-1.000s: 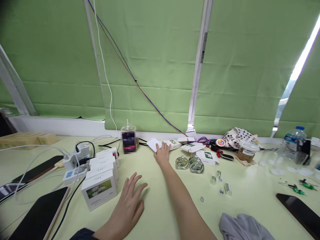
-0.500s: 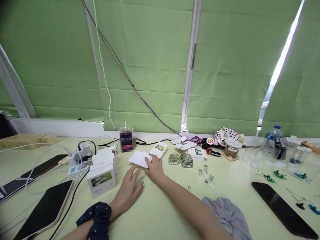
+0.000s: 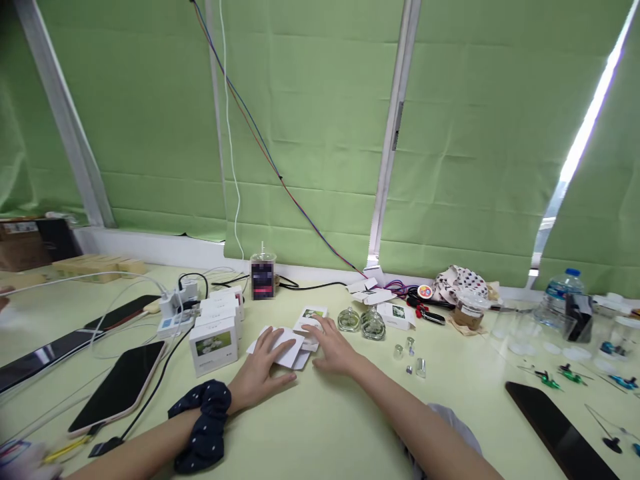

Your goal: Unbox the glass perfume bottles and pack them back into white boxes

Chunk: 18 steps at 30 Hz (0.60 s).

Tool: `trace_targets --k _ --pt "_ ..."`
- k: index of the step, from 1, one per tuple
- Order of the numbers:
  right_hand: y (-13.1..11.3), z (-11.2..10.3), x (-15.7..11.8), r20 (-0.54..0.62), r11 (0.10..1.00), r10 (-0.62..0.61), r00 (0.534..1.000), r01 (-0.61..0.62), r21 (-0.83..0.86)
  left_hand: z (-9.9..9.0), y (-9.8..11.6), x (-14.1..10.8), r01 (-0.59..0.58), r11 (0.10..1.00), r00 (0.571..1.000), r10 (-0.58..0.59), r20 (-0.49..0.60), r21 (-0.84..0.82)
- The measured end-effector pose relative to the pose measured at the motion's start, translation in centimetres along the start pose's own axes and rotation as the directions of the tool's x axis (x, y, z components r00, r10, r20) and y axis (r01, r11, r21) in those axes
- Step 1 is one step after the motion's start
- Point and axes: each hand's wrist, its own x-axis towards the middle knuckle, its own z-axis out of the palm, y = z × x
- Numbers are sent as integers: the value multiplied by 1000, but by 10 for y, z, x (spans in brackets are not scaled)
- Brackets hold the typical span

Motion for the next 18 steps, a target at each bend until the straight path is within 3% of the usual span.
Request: trace_targets --k 4,7,12,18 --pt "6 8 19 79 997 72 994 -72 -6 -2 2 1 0 1000 1000 -1 16 18" --pt "4 20 22 64 997 83 995 -83 -2 -3 2 3 14 999 1000 -14 -4 39" --pt "2 30 9 -36 994 80 996 -82 -69 1 -2 4 -6 995 992 19 -123 101" --pt "3 22 -10 -66 991 28 997 -36 -131 10 -12 10 15 985 983 17 -181 171"
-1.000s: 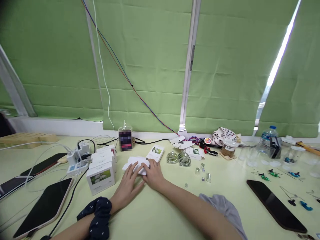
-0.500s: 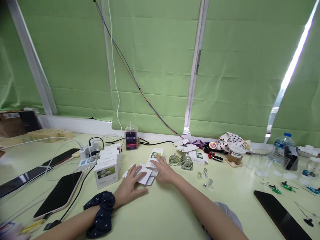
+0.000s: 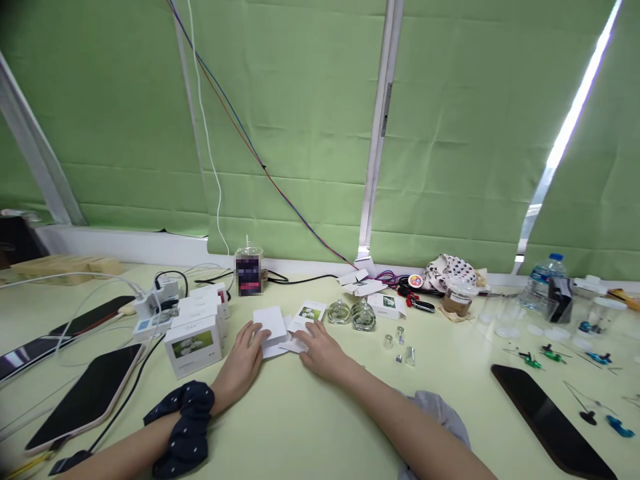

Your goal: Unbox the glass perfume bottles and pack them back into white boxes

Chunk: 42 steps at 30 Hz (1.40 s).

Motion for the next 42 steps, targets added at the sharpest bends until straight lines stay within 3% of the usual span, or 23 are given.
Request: trace_targets --k 8,16,20,22,24,26,29,32,42 --pt "-9 -16 -28 36 992 -96 995 92 82 10 -9 14 183 983 983 -182 -37 11" --pt "-8 -26 -41 7 948 -169 986 160 276 16 -17 32 213 977 974 -212 -75 9" --pt "-9 -28 -41 24 924 -196 980 176 339 7 -8 30 225 974 965 -222 -137 7" --pt "-10 -30 -42 26 917 -185 982 163 363 -2 0 22 150 988 975 -155 -156 -43" --pt "-10 -31 -43 20 911 -169 985 149 385 -10 10 14 -8 987 996 -7 -93 -159" --pt "-10 -33 -44 17 903 -157 988 136 407 -16 20 7 -98 946 992 119 50 -309" --pt "-9 -35 -44 12 894 -142 990 123 432 -19 35 2 9 904 971 94 218 -428" --pt "-9 -36 -43 3 888 -120 993 106 448 -15 44 1 132 858 950 34 312 -496" --pt "-6 -37 -42 50 839 -118 992 73 539 -6 35 4 253 728 916 33 401 -638"
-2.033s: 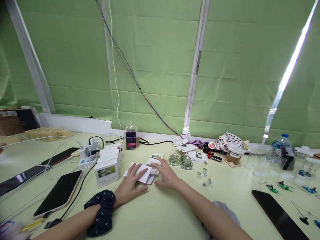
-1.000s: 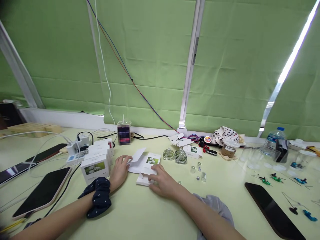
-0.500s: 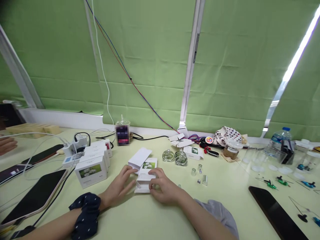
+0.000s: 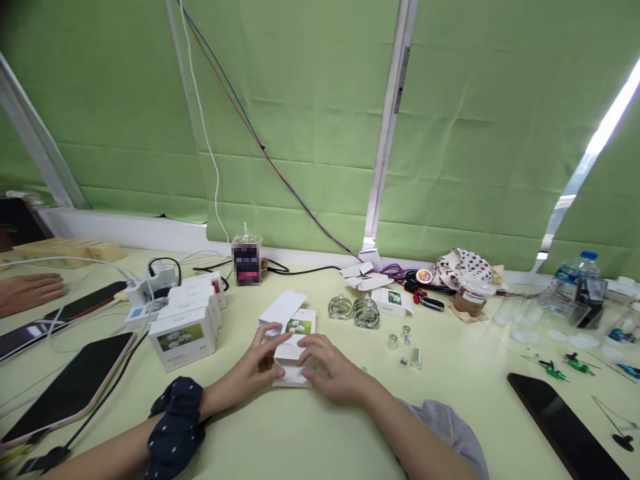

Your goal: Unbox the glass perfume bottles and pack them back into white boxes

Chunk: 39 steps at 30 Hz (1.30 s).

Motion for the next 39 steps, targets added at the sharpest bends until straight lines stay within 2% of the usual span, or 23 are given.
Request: trace_targets --k 3,6,10,12,17,21,26,30,33,36,39 --pt "8 -1 0 -26 1000 18 999 -18 6 -3 -1 1 -22 999 999 23 29 -39" --pt "16 2 1 -107 996 88 990 -88 10 -3 1 1 -25 999 999 26 22 -46" --pt "24 8 3 -217 970 245 945 -237 62 -2 3 1 -12 998 1000 12 -6 -68" --pt "28 10 3 -244 954 295 924 -270 132 -1 5 0 -14 996 1000 12 -19 -92" --pt "31 12 4 -202 899 335 920 -248 362 0 9 1 -43 987 998 37 -42 -153" --pt "25 9 3 -120 852 358 926 -271 447 -1 11 1 -63 980 997 52 -60 -190" --pt "20 5 2 -4 795 327 945 -273 541 -1 11 0 -56 968 997 41 -63 -243" --pt "20 5 4 -54 814 279 959 -207 542 0 11 1 -24 971 997 4 -80 -240" --pt "21 4 5 -88 817 251 964 -162 554 -1 13 3 35 984 996 -48 -73 -172" --pt "20 4 5 -72 797 251 965 -164 581 -2 13 4 83 987 994 -92 -58 -135" --pt "19 5 5 -49 775 248 967 -168 609 -2 13 3 76 978 995 -88 -52 -196"
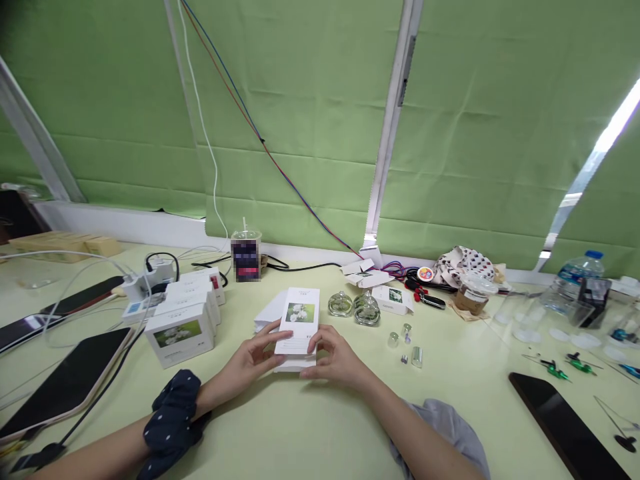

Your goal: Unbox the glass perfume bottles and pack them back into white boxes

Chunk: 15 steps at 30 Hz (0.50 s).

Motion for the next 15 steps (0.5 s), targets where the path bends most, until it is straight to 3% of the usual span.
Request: trace_targets --k 15 --pt "0 2 -1 -37 999 -46 998 47 25 1 5 -1 31 986 999 -25 39 -165"
